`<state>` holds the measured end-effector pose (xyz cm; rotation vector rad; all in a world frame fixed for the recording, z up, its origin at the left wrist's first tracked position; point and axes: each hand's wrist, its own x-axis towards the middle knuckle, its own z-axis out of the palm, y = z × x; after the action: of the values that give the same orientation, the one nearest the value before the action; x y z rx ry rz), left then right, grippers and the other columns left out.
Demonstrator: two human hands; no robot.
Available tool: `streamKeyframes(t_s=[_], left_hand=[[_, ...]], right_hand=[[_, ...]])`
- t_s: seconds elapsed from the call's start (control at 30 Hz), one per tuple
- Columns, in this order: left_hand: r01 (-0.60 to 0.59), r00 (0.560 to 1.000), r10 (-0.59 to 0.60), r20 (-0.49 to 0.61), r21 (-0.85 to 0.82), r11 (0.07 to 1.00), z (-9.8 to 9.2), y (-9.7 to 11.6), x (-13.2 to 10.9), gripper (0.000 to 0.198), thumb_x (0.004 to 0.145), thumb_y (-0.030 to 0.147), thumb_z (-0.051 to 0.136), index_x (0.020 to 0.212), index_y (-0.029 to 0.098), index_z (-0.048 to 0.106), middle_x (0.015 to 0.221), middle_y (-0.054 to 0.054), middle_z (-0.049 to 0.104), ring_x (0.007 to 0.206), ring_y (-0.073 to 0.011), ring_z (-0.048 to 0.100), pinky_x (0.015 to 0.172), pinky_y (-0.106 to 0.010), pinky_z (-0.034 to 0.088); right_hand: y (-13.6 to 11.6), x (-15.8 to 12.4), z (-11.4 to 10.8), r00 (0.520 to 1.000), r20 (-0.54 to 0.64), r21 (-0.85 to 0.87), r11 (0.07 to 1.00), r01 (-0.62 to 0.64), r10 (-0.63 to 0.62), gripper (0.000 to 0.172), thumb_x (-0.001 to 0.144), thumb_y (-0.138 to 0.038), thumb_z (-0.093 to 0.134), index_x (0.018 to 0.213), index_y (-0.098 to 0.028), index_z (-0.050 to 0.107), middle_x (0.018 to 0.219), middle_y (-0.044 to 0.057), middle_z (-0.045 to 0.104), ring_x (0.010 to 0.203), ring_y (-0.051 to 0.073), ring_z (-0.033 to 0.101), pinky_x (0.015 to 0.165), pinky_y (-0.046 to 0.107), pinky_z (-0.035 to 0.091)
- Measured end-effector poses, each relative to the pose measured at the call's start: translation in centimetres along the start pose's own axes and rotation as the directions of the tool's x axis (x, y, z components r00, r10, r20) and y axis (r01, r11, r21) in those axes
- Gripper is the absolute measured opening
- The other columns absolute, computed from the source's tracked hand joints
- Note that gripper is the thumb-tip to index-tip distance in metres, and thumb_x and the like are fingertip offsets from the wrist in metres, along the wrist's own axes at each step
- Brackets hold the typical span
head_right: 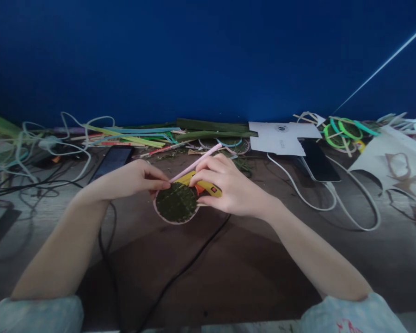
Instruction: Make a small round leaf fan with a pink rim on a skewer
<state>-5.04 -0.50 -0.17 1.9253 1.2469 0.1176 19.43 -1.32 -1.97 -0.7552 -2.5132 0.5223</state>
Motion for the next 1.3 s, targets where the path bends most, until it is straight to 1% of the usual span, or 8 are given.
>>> streamKeyframes(t_s=[0.17, 0.4, 0.53, 0.67, 0.83, 1.3], left_hand=[[-0.018, 1.0, 0.018, 0.011, 0.002, 1.0, 0.11, 0.04, 0.01, 0.034, 0.079, 0.044, 0.052, 0.079, 0.016, 0.071, 0.057, 0.001, 0.064, 0.055, -0.0102, 0.056, 0.052, -0.018, 0.038], [-0.029, 0.999, 0.029, 0.018, -0.011, 1.0, 0.2, -0.13, 0.12, 0.034, 0.079, 0.044, 0.052, 0.076, 0.017, 0.071, 0.056, 0.001, 0.064, 0.055, -0.0101, 0.056, 0.051, -0.018, 0.038], [-0.03, 0.999, 0.03, 0.014, -0.029, 0.999, 0.24, -0.25, 0.13, 0.033, 0.079, 0.045, 0.053, 0.077, 0.017, 0.071, 0.057, 0.001, 0.064, 0.055, -0.0103, 0.057, 0.051, -0.018, 0.038], [-0.045, 0.999, 0.045, 0.014, -0.013, 0.999, 0.25, -0.27, 0.14, 0.033, 0.079, 0.044, 0.053, 0.075, 0.017, 0.071, 0.055, 0.001, 0.064, 0.054, -0.0094, 0.055, 0.051, -0.017, 0.037], [-0.038, 0.999, 0.038, 0.01, -0.01, 0.999, 0.25, -0.34, 0.19, 0.033, 0.079, 0.043, 0.053, 0.076, 0.016, 0.071, 0.056, 0.001, 0.064, 0.053, -0.0095, 0.055, 0.05, -0.017, 0.037], [-0.041, 0.999, 0.041, 0.004, -0.026, 0.999, 0.25, -0.36, 0.26, 0.031, 0.078, 0.042, 0.054, 0.075, 0.016, 0.071, 0.056, 0.001, 0.065, 0.054, -0.0102, 0.056, 0.05, -0.017, 0.038]], right_hand=[[-0.05, 0.07, 0.19, 0.999, 0.042, 0.01, 1.0, -0.011, 0.011, 0.026, 0.075, -0.026, 0.066, 0.1, -0.022, 0.06, 0.105, 0.007, 0.054, 0.106, 0.025, 0.044, 0.093, 0.042, 0.034], [0.06, 0.1, 0.04, 0.999, 0.039, 0.014, 1.0, 0.005, -0.006, 0.026, 0.074, -0.026, 0.067, 0.099, -0.021, 0.061, 0.103, 0.007, 0.055, 0.106, 0.024, 0.044, 0.094, 0.041, 0.033], [0.12, 0.17, 0.12, 0.999, 0.046, 0.015, 1.0, -0.008, 0.007, 0.025, 0.073, -0.027, 0.068, 0.097, -0.022, 0.061, 0.103, 0.006, 0.055, 0.106, 0.024, 0.043, 0.094, 0.042, 0.033], [0.05, 0.25, 0.17, 0.999, 0.047, 0.019, 1.0, -0.009, 0.008, 0.025, 0.073, -0.026, 0.068, 0.097, -0.021, 0.061, 0.102, 0.007, 0.054, 0.105, 0.024, 0.044, 0.094, 0.041, 0.033], [0.01, 0.2, 0.2, 0.998, 0.054, 0.025, 1.0, 0.008, -0.009, 0.024, 0.074, -0.026, 0.067, 0.097, -0.02, 0.06, 0.101, 0.007, 0.054, 0.108, 0.024, 0.043, 0.095, 0.041, 0.032], [0.13, 0.22, 0.32, 0.999, 0.046, 0.04, 0.999, 0.016, -0.017, 0.024, 0.075, -0.026, 0.066, 0.098, -0.021, 0.059, 0.1, 0.006, 0.055, 0.105, 0.024, 0.045, 0.093, 0.041, 0.033]])
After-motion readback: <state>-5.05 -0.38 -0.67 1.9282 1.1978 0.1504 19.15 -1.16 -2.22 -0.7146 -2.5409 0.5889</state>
